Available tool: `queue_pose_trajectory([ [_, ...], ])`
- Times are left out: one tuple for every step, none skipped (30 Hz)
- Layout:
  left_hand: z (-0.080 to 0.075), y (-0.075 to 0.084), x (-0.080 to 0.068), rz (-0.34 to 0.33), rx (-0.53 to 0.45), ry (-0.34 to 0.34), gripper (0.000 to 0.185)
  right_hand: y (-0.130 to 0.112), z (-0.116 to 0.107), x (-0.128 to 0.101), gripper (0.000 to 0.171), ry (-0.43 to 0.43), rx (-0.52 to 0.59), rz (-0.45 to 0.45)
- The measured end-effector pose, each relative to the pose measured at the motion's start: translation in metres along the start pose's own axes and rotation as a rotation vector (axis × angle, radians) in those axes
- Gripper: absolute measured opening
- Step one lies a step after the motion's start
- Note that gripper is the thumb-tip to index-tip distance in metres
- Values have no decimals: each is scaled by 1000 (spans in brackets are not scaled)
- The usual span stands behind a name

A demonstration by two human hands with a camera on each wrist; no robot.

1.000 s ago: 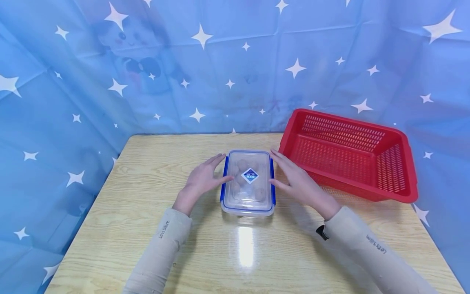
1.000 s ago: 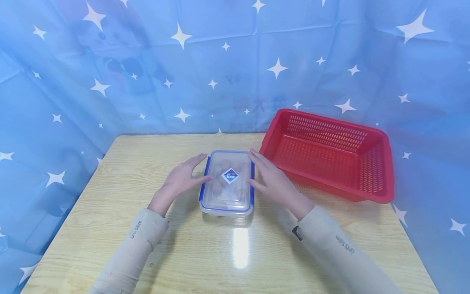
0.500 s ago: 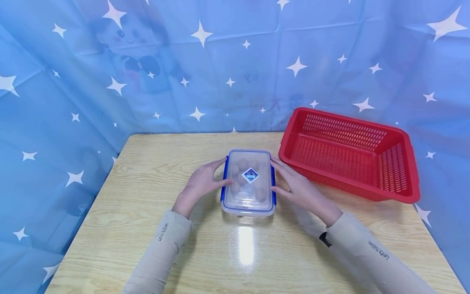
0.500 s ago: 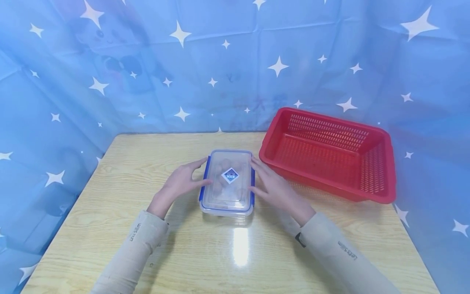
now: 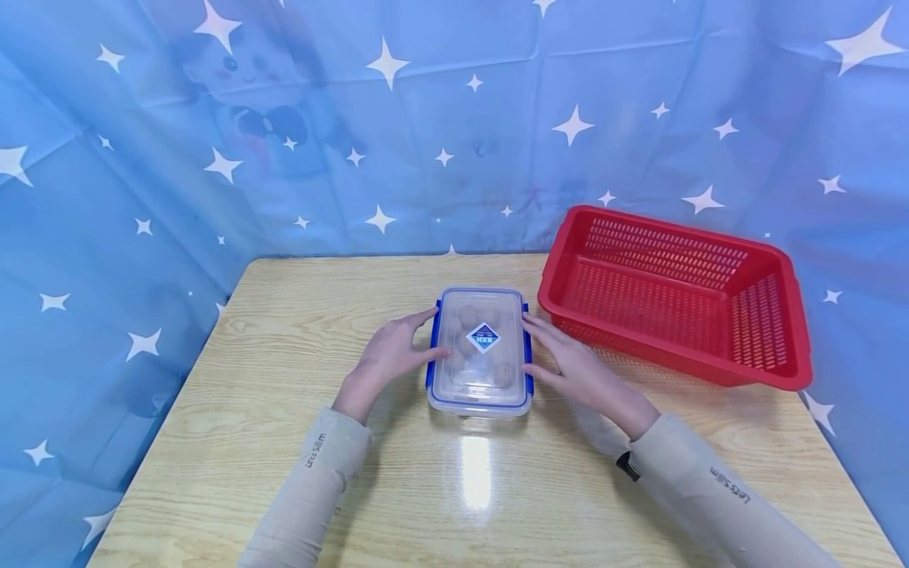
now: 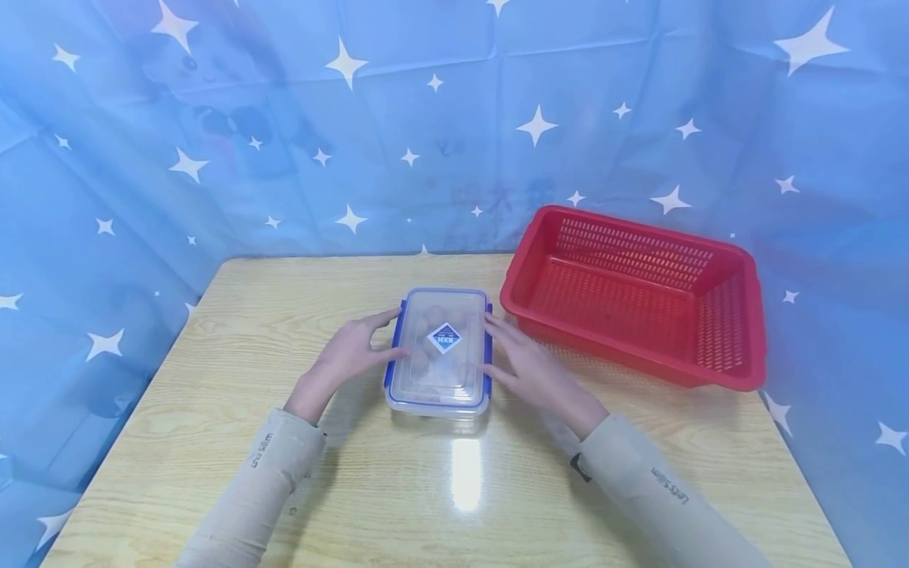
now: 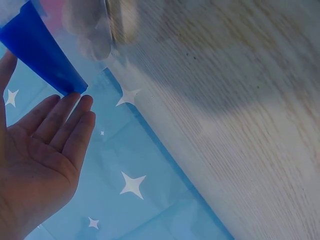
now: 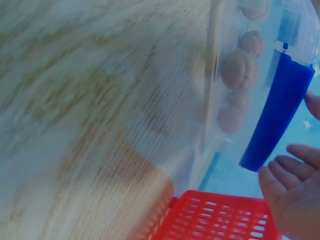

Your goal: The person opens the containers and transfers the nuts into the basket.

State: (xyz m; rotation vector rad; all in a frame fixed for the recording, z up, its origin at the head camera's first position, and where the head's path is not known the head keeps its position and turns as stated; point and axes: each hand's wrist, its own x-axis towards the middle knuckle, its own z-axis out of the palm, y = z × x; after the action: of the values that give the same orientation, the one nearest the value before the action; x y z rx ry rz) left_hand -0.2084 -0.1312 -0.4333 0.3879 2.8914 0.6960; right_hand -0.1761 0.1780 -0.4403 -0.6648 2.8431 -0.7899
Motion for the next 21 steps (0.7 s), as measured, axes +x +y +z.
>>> queue_pose_trajectory([
  [0, 0, 0, -3, 0, 1, 83, 0, 0, 0, 75, -6, 0, 5],
  [0, 0, 0, -4, -1, 2, 83, 0, 0, 0, 74, -13, 3, 11],
  [0, 0, 0, -6, -2, 3, 83, 0, 0, 0, 74, -19, 5, 15],
  [0, 0, -1, -7, -4, 3, 82, 0, 0, 0, 73, -23, 6, 18],
  [0, 0, -1, -9, -5, 3, 82, 0, 0, 1, 73, -26, 10, 21],
  [0, 0, -1, -10, -7, 4, 82, 0, 0, 1, 72, -30, 12, 20],
  [0, 0, -1, -12, -8, 4, 82, 1, 0, 1, 72, -32, 15, 19],
  [0, -1, -1, -14, -11, 4, 82, 1, 1, 1, 72, -33, 18, 18],
  [0, -1, -2, -17, -14, 4, 82, 2, 1, 2, 72, -33, 19, 16],
  [0, -1, -2, -21, -15, 2, 82, 2, 1, 2, 72, -34, 19, 12],
  [0, -1, -2, -25, -16, 1, 82, 2, 1, 2, 72, -33, 22, 10],
  [0, -1, -2, -28, -16, -1, 82, 3, 1, 3, 72, -32, 24, 7],
  [0, -1, -3, -30, -16, -3, 82, 3, 1, 4, 72, -30, 26, 4],
  [0, -1, -3, -32, -17, -4, 82, 3, 1, 4, 71, -28, 28, 1],
  [0, 0, -3, -32, -17, -5, 82, 3, 1, 4, 71, -26, 29, -4],
  [0, 0, -3, -33, -15, -6, 82, 3, 1, 5, 71, -23, 30, -6],
  [0, -1, -3, -32, -14, -5, 82, 3, 2, 6, 70, -21, 30, -10],
  [0, -1, -3, -32, -12, -4, 82, 3, 2, 6, 70, -18, 32, -13],
  [0, -1, -3, -33, -12, -2, 82, 4, 2, 7, 70, -17, 32, -16],
  [0, -2, -3, -33, -12, 1, 82, 4, 3, 8, 70, -16, 35, -19],
  [0, -2, -4, -34, -12, 3, 82, 5, 3, 9, 69, -15, 37, -24],
])
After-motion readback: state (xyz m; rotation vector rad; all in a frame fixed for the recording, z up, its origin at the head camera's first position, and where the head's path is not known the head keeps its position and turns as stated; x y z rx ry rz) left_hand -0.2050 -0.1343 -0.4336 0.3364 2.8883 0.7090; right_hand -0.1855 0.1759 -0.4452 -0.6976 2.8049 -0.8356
